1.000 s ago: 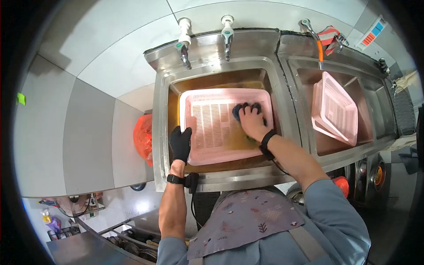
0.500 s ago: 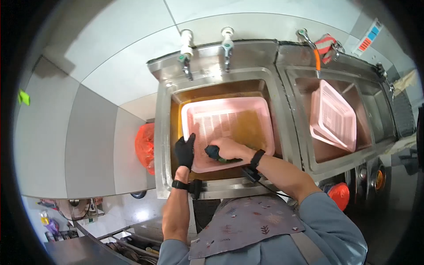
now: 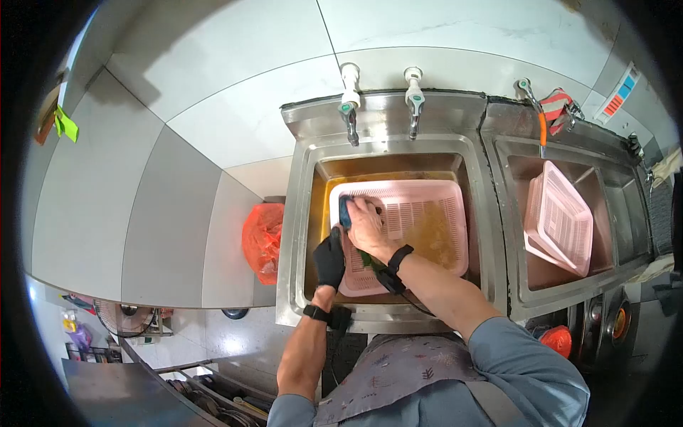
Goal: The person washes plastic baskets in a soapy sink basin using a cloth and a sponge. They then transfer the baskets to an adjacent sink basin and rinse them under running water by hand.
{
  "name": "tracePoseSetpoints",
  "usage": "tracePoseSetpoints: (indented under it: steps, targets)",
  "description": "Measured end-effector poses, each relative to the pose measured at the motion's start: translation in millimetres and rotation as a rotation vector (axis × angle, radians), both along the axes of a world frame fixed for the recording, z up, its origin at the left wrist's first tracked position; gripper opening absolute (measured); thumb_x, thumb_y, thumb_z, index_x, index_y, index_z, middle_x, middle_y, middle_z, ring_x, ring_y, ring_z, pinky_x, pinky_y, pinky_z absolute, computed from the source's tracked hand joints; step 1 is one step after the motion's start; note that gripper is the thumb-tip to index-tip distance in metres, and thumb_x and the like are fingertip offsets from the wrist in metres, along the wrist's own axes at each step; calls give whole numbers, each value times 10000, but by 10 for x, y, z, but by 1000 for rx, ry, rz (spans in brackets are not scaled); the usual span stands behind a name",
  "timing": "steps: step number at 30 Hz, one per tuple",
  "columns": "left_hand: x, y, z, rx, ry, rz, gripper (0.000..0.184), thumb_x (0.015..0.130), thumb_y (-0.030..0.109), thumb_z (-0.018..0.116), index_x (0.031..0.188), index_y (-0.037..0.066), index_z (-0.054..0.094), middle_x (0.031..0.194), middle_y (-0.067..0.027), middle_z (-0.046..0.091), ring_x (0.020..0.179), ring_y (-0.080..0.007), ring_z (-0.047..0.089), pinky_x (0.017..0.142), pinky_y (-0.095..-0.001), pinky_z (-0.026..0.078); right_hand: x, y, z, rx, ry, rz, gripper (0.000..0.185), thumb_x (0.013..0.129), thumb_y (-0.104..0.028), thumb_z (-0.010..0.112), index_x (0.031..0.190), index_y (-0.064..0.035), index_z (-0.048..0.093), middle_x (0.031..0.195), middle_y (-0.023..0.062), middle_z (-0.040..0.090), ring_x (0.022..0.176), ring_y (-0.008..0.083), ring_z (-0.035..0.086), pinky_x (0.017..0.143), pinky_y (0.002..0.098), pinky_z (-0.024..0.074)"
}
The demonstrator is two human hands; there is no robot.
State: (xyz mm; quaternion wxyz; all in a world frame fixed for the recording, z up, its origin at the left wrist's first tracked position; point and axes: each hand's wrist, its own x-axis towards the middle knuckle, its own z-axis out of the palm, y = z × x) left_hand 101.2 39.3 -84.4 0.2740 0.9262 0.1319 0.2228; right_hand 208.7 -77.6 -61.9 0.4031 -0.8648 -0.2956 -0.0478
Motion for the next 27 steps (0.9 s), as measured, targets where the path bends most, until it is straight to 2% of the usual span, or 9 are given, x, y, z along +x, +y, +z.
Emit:
tracePoseSetpoints:
  steps: [2, 5, 8, 13, 16, 20, 21, 24, 27]
  targets:
    - [-39, -52, -23, -219, 105, 133, 606, 1079, 467, 461, 848, -28, 723, 818, -296, 678, 780, -494, 655, 686, -528, 495, 3, -55, -92, -100, 60, 53, 442, 812, -42, 659, 1249, -31, 593, 1228, 194, 559, 1099, 473, 541, 947, 544, 490]
    - [-48, -43, -37, -318, 96, 147, 513, 1095, 355, 476, 876, -55, 694, 786, -302, 643, 720, -464, 643, 621, -516, 476, -14, -122, -151, -305, 50, 219, 342, 810, -79, 659, 1152, -66, 651, 1210, 144, 583, 1083, 441, 553, 880, 576, 524]
    - [-10, -59, 5, -353, 24, 131, 545, 1056, 391, 556, 800, -74, 683, 749, -321, 622, 652, -458, 610, 616, -505, 460, -162, -239, -252, -523, 39, 388, 289, 798, -125, 659, 1082, -112, 711, 1210, 90, 598, 1140, 427, 552, 809, 588, 563]
    - [50, -28, 113, -489, 124, 121, 472, 936, 405, 717, 851, -60, 722, 737, -268, 684, 682, -390, 685, 641, -478, 497, -284, -635, -278, -724, 123, 551, 336, 842, -164, 635, 1161, -148, 737, 1276, 81, 613, 1228, 439, 545, 888, 605, 554]
    - [74, 157, 4, -220, 179, 99, 406, 887, 352, 730, 841, -51, 717, 709, -236, 683, 689, -392, 698, 642, -463, 505, -163, -1034, -427, -760, 51, 563, 331, 789, -205, 676, 1110, -181, 754, 1178, 76, 647, 1120, 445, 590, 876, 554, 567]
    - [48, 120, 627, -364, 148, 24, 338, 897, 308, 705, 876, -29, 727, 736, -220, 697, 686, -344, 709, 639, -441, 513, 58, -1672, -352, -1016, 95, 477, 240, 777, -142, 675, 988, -145, 789, 1137, 124, 660, 1036, 413, 637, 793, 519, 596]
    - [43, 115, 610, -360, 148, 26, 338, 897, 308, 705, 876, -29, 727, 736, -220, 697, 686, -344, 709, 639, -441, 513, 109, -1744, -68, -1122, 164, 490, 257, 759, -124, 682, 994, -129, 787, 1110, 113, 677, 1013, 406, 651, 769, 521, 590]
    - [58, 82, 657, -241, 82, -1, 311, 901, 278, 700, 910, -31, 736, 712, -196, 700, 660, -269, 713, 628, -404, 516, 195, -1898, -41, -1035, 128, 381, 285, 739, -94, 669, 1001, -102, 779, 1069, 133, 692, 987, 402, 668, 762, 511, 571]
    - [27, 86, 944, -372, 86, 7, 277, 883, 225, 696, 977, -31, 742, 756, -184, 725, 678, -217, 712, 641, -368, 524, 281, -2031, 578, -889, 201, 365, 256, 752, -61, 643, 967, -63, 782, 999, 178, 737, 939, 406, 704, 797, 491, 587]
